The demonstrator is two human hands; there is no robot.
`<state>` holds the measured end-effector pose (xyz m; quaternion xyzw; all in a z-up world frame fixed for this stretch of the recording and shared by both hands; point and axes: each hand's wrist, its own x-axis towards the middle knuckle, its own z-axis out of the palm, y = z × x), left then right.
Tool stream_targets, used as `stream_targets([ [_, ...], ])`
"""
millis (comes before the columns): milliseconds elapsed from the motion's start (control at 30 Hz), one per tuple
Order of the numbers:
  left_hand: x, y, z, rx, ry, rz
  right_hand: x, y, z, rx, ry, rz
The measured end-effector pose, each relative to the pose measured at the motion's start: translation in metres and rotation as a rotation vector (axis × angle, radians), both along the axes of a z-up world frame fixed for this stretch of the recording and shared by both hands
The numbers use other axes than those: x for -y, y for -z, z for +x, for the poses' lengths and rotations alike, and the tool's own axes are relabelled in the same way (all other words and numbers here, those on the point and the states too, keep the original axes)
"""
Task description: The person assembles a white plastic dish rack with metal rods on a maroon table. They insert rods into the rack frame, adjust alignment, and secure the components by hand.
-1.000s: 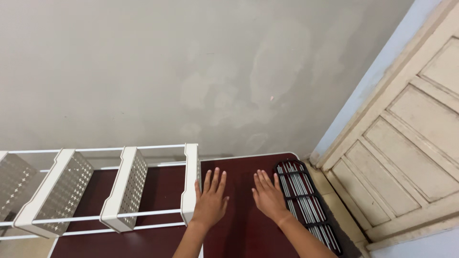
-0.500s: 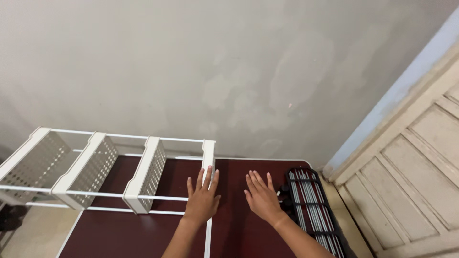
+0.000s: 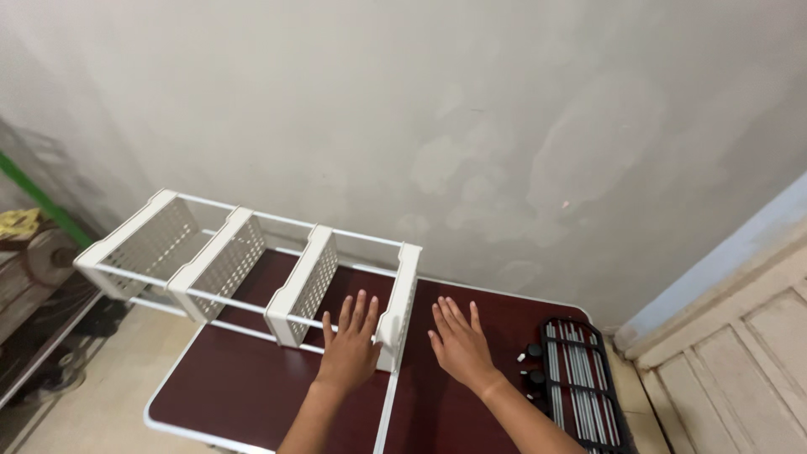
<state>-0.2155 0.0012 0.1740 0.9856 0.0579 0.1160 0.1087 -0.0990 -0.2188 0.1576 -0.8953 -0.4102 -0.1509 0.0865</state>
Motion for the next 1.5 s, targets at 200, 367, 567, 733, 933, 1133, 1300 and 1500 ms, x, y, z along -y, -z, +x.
stream_targets([
  [200,-0.014,0.0,-0.016,0.047,-0.09,0.02,-0.02,-0.004,-0.007,0.015,-0.053,0.022],
  [367,-0.028,0.008,-0.03,0.003,-0.163,-0.016,-0.039,-0.002,-0.012,-0.006,-0.105,0.046],
  [567,-0.05,0.021,-0.048,-0.035,-0.232,-0.051,-0.066,0.003,-0.018,-0.062,-0.127,0.033],
  [733,-0.076,0.031,-0.061,-0.079,-0.277,-0.052,-0.091,0.014,-0.025,-0.085,-0.132,-0.002],
  [933,-0.116,0.036,-0.071,-0.109,-0.277,-0.049,-0.127,0.027,-0.036,-0.098,-0.106,0.007],
  [1133,-0.164,0.043,-0.075,-0.119,-0.232,-0.053,-0.164,0.032,-0.047,-0.121,-0.048,0.018],
  [1300,-0.208,0.051,-0.075,-0.106,-0.172,-0.017,-0.194,0.041,-0.055,-0.15,0.031,0.025],
  [1500,-0.253,0.063,-0.077,-0.106,-0.132,0.007,-0.225,0.052,-0.066,-0.176,0.085,0.049],
])
